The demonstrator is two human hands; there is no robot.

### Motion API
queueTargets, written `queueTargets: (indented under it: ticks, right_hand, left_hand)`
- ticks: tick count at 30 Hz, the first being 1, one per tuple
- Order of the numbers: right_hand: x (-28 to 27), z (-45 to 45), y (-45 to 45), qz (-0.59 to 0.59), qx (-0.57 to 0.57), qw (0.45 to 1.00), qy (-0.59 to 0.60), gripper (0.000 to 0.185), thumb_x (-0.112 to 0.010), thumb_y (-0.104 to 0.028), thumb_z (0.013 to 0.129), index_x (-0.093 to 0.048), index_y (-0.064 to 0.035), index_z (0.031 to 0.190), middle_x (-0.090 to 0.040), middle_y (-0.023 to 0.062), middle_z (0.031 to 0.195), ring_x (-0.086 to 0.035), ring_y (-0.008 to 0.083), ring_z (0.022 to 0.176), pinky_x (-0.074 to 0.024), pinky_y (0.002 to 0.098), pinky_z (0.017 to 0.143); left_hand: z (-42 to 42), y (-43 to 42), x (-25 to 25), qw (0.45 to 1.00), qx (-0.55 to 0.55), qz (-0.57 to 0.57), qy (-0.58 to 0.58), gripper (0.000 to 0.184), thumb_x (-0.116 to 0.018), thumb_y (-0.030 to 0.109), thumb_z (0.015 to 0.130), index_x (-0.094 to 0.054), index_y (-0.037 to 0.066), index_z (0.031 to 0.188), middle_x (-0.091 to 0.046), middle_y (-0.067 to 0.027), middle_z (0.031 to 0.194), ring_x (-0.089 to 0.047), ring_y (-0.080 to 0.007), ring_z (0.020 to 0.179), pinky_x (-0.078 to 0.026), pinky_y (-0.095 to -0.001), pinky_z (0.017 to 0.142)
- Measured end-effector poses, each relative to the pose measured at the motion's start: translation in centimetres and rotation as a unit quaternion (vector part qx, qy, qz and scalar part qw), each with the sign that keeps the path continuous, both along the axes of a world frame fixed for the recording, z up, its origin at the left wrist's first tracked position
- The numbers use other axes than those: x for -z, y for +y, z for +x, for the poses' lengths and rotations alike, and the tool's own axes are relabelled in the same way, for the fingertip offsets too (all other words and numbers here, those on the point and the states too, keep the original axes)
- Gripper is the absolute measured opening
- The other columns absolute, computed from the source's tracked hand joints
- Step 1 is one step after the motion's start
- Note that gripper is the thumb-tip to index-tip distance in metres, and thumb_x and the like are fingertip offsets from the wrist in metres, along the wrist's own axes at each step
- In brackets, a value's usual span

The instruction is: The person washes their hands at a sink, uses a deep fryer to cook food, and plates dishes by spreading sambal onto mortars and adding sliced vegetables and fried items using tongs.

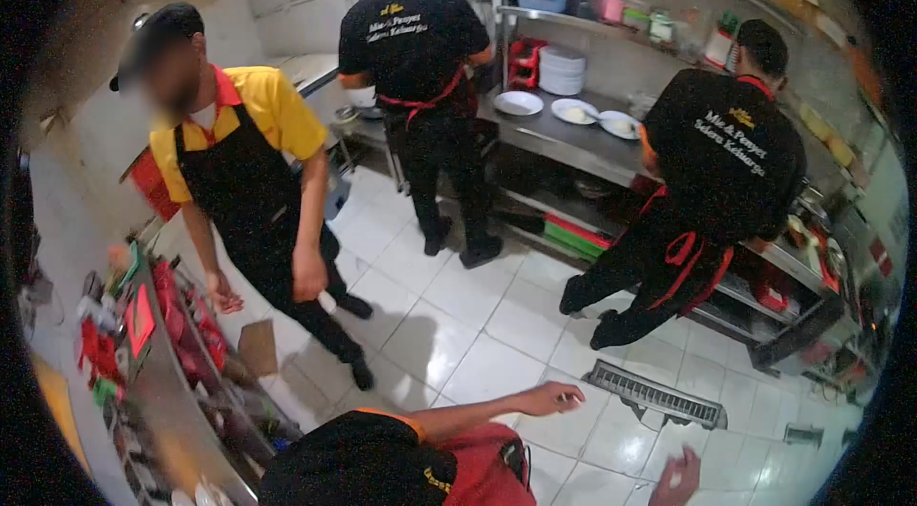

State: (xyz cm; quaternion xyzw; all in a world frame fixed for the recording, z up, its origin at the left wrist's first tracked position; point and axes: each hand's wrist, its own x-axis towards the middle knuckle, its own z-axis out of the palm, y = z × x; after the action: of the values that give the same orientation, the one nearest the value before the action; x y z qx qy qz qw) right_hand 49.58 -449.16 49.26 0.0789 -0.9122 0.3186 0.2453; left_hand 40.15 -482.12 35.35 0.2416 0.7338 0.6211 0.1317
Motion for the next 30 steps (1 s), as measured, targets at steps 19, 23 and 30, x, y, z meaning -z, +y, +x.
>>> queueTargets:
  ticks: [19, 23, 30]
  right_hand:
    - [-28.1, -20.5, 28.6, 0.198, -0.387, 0.850, 0.296, 0.019, -0.066, -0.025, 0.077, -0.057, -0.0121, 0.066, -0.054, 0.0026, 0.070, -0.053, 0.0174, 0.059, -0.0386, 0.0329, 0.051]
    - [-27.7, -24.9, 40.1, 0.225, -0.356, 0.866, 0.269, 0.016, -0.068, -0.022, 0.075, -0.058, -0.0123, 0.068, -0.053, 0.0030, 0.068, -0.052, 0.0185, 0.057, -0.0380, 0.0329, 0.049]
    - [-24.1, -36.4, 60.5, 0.138, -0.164, 0.975, 0.060, 0.016, -0.073, -0.017, 0.072, -0.058, -0.0126, 0.071, -0.052, 0.0036, 0.065, -0.050, 0.0204, 0.053, -0.0369, 0.0328, 0.046]
  left_hand:
    - [10.6, 16.6, 21.4, 0.721, -0.365, -0.083, -0.584, 0.026, -0.053, 0.032, 0.089, -0.059, 0.010, 0.101, -0.062, -0.0047, 0.082, -0.061, -0.0182, 0.067, -0.049, -0.0303, 0.056]
    - [6.1, 27.0, 22.2, 0.736, -0.300, -0.140, -0.591, 0.026, -0.054, 0.032, 0.089, -0.060, 0.008, 0.098, -0.062, -0.0054, 0.079, -0.061, -0.0180, 0.064, -0.049, -0.0302, 0.052]
    - [-21.2, 47.3, 26.7, 0.859, -0.024, -0.256, -0.442, 0.026, -0.055, 0.031, 0.089, -0.061, 0.006, 0.092, -0.062, -0.0065, 0.074, -0.060, -0.0175, 0.058, -0.048, -0.0301, 0.046]
